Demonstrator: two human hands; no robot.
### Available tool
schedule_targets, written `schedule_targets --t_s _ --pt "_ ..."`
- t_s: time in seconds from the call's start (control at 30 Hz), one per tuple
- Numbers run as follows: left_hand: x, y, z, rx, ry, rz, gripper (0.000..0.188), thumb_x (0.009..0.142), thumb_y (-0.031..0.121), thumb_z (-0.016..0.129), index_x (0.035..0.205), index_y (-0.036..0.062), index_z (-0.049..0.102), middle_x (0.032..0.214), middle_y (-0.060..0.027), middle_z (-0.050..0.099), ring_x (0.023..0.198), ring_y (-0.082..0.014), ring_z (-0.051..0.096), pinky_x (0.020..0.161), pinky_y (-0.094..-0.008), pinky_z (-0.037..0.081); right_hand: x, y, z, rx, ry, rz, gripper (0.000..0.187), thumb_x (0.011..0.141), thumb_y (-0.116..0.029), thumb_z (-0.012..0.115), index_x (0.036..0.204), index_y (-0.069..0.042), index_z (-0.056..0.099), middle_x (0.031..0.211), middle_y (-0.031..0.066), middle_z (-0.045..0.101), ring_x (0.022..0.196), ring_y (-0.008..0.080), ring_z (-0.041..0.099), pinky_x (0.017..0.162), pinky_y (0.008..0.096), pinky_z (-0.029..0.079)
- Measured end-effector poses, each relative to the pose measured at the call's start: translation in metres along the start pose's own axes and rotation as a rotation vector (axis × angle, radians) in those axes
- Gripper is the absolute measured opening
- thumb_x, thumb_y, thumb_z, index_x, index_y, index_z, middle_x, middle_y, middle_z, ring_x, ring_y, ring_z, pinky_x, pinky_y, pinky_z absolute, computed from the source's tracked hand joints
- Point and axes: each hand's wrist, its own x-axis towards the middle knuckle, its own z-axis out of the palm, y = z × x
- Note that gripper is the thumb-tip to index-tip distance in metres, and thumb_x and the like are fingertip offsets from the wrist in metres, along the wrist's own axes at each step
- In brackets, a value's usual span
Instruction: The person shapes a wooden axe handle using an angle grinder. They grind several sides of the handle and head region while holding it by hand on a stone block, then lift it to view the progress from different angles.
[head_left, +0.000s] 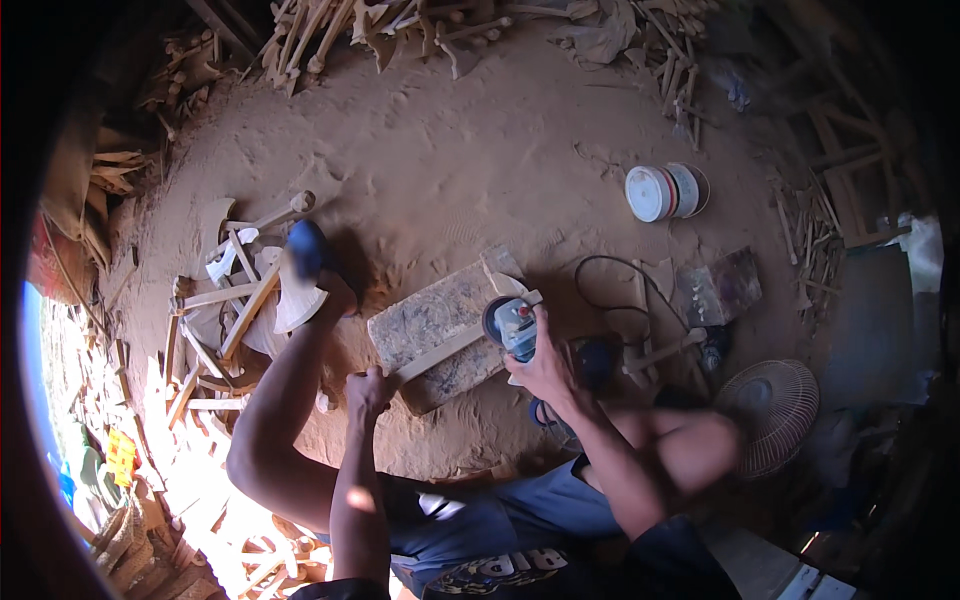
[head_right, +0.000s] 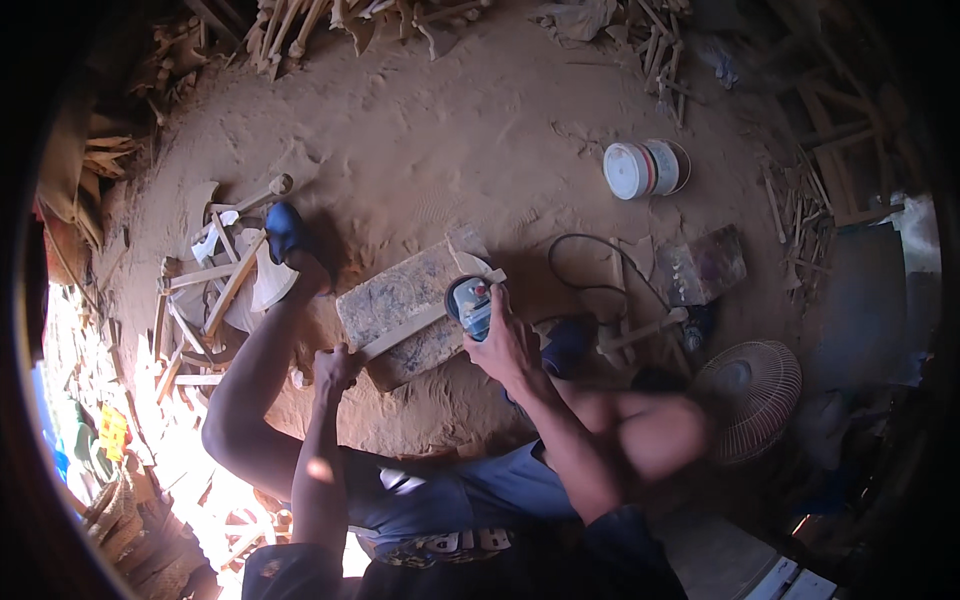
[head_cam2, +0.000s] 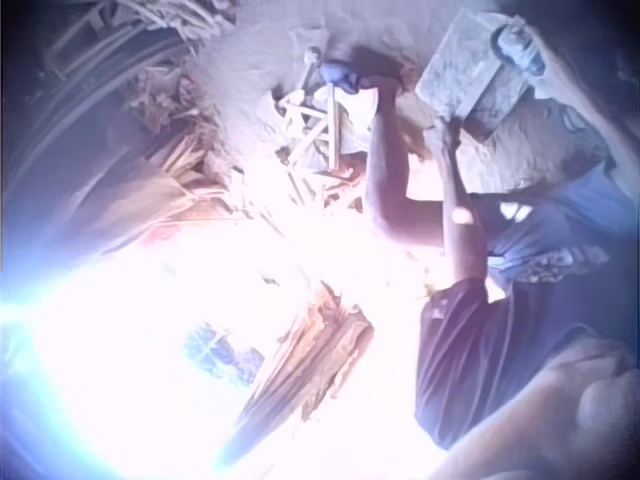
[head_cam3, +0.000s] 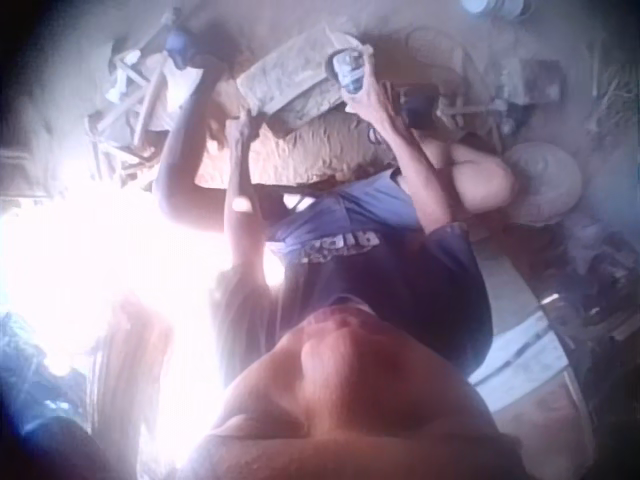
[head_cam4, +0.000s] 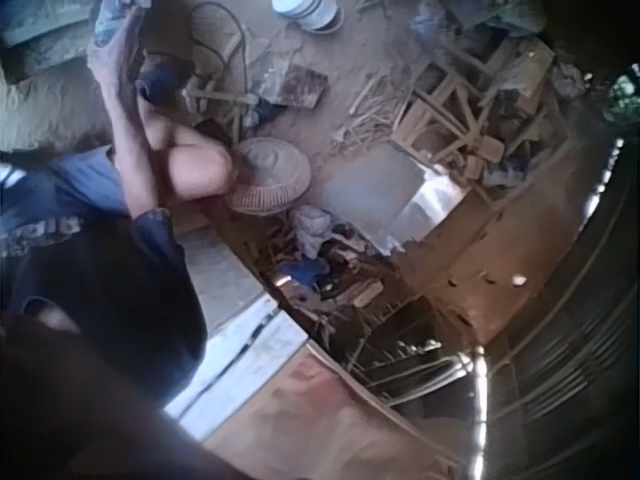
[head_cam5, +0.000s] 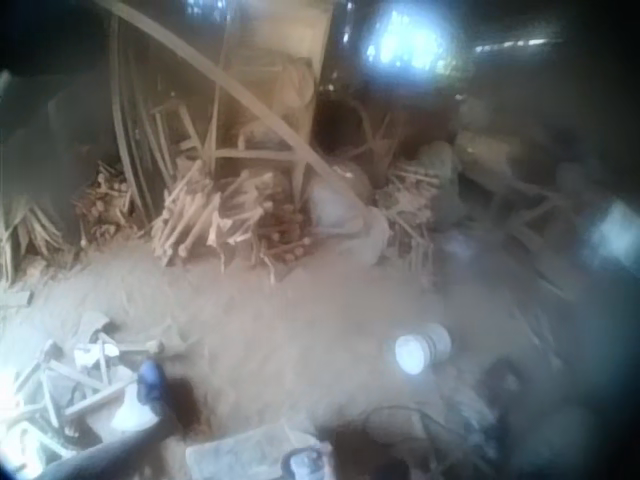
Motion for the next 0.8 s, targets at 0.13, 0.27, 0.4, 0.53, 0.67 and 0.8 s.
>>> schedule_targets --t_s 0.13,0.27,0.4,0.53,0.67,0.8 --pt "-0.003 0.005 0.001 0.078 -0.011 0.03 0.049 0.097 0.032 0.061 0.08 -0.0132 0.072 0.068 -0.0173 0.069 0.05 -0.0236 0.064 0.045 -0.0405 0.051 0.0 0.004 0.001 0.009 -0.017 0.023 0.102 0.086 -0.032 0.083 0.169 -0.007 0.027 0.116 0.0345 0.075 0.105 0.0548 0.074 0.09 0.0605 0.059" --pt "-0.015 0.025 0.01 0.098 -0.058 0.061 0.054 0.098 0.034 0.056 0.084 -0.0148 0.074 0.073 -0.0224 0.073 0.054 -0.0283 0.07 0.053 -0.042 0.059 0.031 0.059 -0.017 0.072 0.208 0.131 0.105 0.083 -0.03 0.083 0.168 -0.007 0.026 0.118 0.0371 0.073 0.106 0.0564 0.072 0.093 0.06 0.059" --pt "-0.018 0.006 0.004 -0.043 0.044 0.047 0.056 0.1 0.035 0.056 0.085 -0.0151 0.075 0.071 -0.0208 0.073 0.051 -0.0275 0.069 0.05 -0.0398 0.058 0.048 0.068 -0.048 0.102 0.252 0.232 0.092 0.081 -0.034 0.087 0.156 -0.014 0.039 0.116 0.0311 0.075 0.106 0.0536 0.073 0.09 0.0597 0.059" --pt "-0.041 0.002 0.005 0.017 0.006 0.248 0.057 0.101 0.041 0.066 0.124 -0.0111 0.069 0.105 -0.0292 0.074 0.085 -0.0322 0.076 0.075 -0.0456 0.062 0.015 0.064 -0.074 0.263 0.455 0.205 0.092 0.081 -0.035 0.091 0.155 -0.007 0.044 0.119 0.0296 0.075 0.111 0.0497 0.074 0.096 0.0539 0.058" --pt "-0.047 -0.001 -0.012 0.486 -0.075 0.895 0.063 0.093 0.024 0.078 0.15 0.0065 0.058 0.136 -0.0244 0.064 0.126 -0.0355 0.064 0.102 -0.0508 0.054 -0.008 0.061 -0.095 0.531 0.561 0.1 0.092 0.082 -0.023 0.092 0.155 0.001 0.042 0.128 0.0224 0.071 0.115 0.0338 0.073 0.101 0.0446 0.057" --pt "-0.051 0.013 -0.028 0.484 -0.188 1.183 0.053 0.087 0.005 0.076 0.14 0.0142 0.072 0.125 -0.0156 0.071 0.117 -0.0367 0.067 0.095 -0.0487 0.057 -0.027 0.05 -0.135 0.552 0.662 0.118 0.087 0.083 -0.021 0.094 0.151 0.003 0.047 0.128 0.0222 0.068 0.114 0.0304 0.07 0.101 0.0435 0.056"
